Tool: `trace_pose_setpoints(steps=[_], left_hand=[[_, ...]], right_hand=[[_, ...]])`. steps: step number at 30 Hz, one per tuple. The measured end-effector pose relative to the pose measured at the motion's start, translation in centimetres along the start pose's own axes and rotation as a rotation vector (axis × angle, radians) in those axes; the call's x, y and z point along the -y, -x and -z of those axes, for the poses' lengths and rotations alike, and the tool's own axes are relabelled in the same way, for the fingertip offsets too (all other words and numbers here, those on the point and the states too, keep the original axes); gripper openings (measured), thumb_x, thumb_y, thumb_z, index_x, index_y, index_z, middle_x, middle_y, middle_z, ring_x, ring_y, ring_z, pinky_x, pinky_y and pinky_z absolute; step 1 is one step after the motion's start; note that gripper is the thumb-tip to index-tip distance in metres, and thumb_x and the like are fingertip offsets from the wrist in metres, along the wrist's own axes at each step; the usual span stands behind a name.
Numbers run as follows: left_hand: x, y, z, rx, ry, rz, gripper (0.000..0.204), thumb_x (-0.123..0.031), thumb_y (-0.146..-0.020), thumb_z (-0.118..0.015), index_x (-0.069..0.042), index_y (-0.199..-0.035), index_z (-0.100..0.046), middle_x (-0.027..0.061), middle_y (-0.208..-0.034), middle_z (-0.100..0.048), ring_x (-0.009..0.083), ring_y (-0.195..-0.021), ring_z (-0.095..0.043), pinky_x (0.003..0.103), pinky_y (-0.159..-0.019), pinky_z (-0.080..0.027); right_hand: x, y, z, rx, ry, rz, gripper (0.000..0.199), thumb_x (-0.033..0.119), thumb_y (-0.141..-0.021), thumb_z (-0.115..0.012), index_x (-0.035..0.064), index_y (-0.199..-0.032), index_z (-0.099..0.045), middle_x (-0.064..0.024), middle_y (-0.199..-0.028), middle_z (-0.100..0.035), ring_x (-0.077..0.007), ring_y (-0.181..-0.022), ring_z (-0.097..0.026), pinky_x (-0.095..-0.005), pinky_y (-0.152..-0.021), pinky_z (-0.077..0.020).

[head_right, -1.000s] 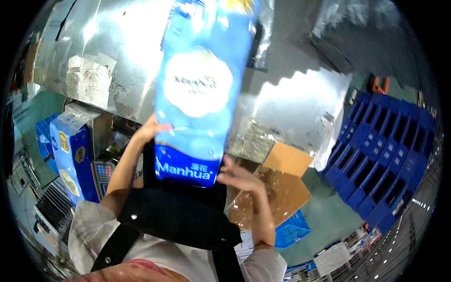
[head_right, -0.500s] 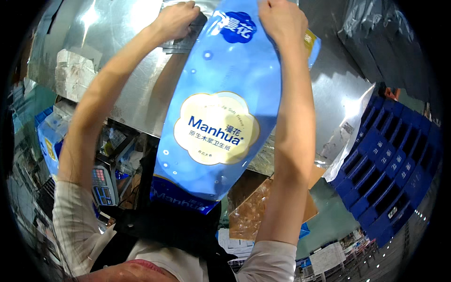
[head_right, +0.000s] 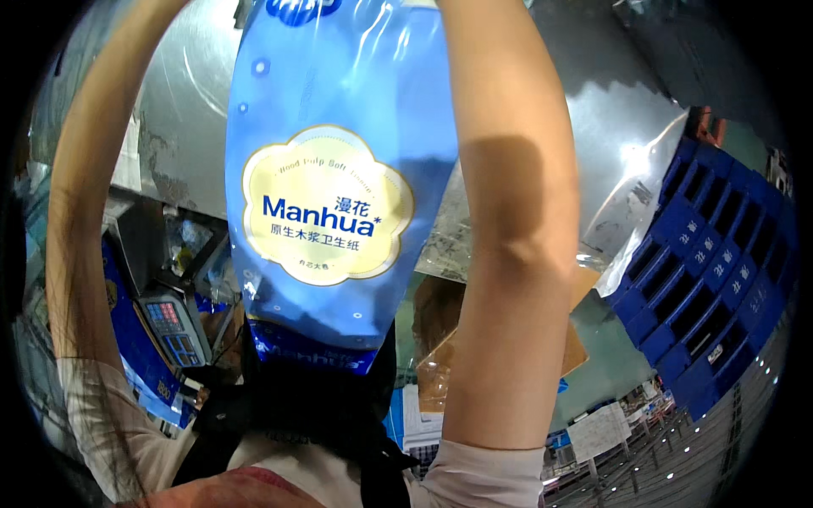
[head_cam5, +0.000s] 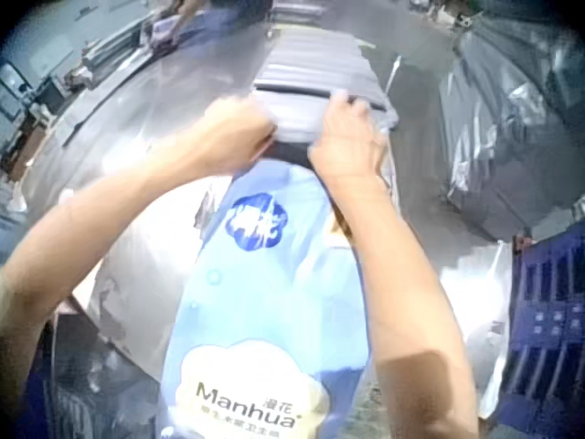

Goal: The person packs packages of tissue paper into gray plastic shipping bags by sliding the tissues inside, folding the adhesive flap, and stacking the completed bags on a table.

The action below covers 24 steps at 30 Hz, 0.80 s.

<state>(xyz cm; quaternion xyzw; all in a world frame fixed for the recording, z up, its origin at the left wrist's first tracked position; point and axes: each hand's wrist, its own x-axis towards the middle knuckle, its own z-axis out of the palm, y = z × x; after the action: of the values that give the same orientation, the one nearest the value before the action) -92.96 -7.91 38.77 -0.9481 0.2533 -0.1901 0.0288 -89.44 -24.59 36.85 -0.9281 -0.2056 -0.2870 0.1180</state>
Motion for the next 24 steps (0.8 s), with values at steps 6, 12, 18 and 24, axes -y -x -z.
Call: trace_pose_setpoints(steps=[6,12,18,24], left_hand=[[-2.5,10.2,-4.7,-0.228,0.352,0.359,0.007,-0.016,-0.072,-0.053,-0.009,-0.073,-0.053,0.0078,-0.066,-0.053,0.0258,-0.064,-0.055,0.033,-0.054,-0.045],[-4.3,11.6,-13.2,-0.257,0.756,0.925,0.018,-0.019,-0.078,-0.05,-0.004,-0.084,-0.056,0.0097,-0.073,-0.058,0.0131,-0.071,-0.056,0.028,-0.062,-0.044],[-1.4,10.9,-8.0,0.037,1.05,0.972,0.029,-0.025,-0.078,-0.048,0.0,-0.089,-0.057,0.0173,-0.083,-0.061,0.0271,-0.073,-0.059,0.034,-0.062,-0.045],[-7.0,20.0,-2.3,0.058,1.357,0.987,0.027,-0.02,-0.076,-0.049,0.005,-0.084,-0.057,0.0263,-0.078,-0.058,0.042,-0.072,-0.055,0.041,-0.062,-0.044]], right_hand=[[-4.5,9.4,3.5,-0.316,-0.429,-0.37,0.027,0.003,-0.069,-0.051,-0.0057,-0.094,-0.052,-0.0186,-0.097,-0.055,-0.0316,-0.088,-0.054,-0.0353,-0.082,-0.0393],[-7.0,14.1,0.1,0.036,-0.657,-0.806,0.025,0.013,-0.081,-0.039,-0.0039,-0.08,-0.056,-0.0224,-0.085,-0.059,-0.0326,-0.087,-0.057,-0.0401,-0.076,-0.0421],[-5.4,9.9,5.2,0.466,-0.193,-0.608,0.018,0.01,-0.075,-0.045,-0.0027,-0.08,-0.057,-0.0233,-0.085,-0.059,-0.0413,-0.081,-0.054,-0.0442,-0.069,-0.0423],[-5.1,13.0,13.7,0.775,-0.346,-0.187,0.013,0.01,-0.071,-0.05,-0.001,-0.076,-0.056,-0.0232,-0.08,-0.058,-0.0384,-0.079,-0.056,-0.0445,-0.067,-0.044]])
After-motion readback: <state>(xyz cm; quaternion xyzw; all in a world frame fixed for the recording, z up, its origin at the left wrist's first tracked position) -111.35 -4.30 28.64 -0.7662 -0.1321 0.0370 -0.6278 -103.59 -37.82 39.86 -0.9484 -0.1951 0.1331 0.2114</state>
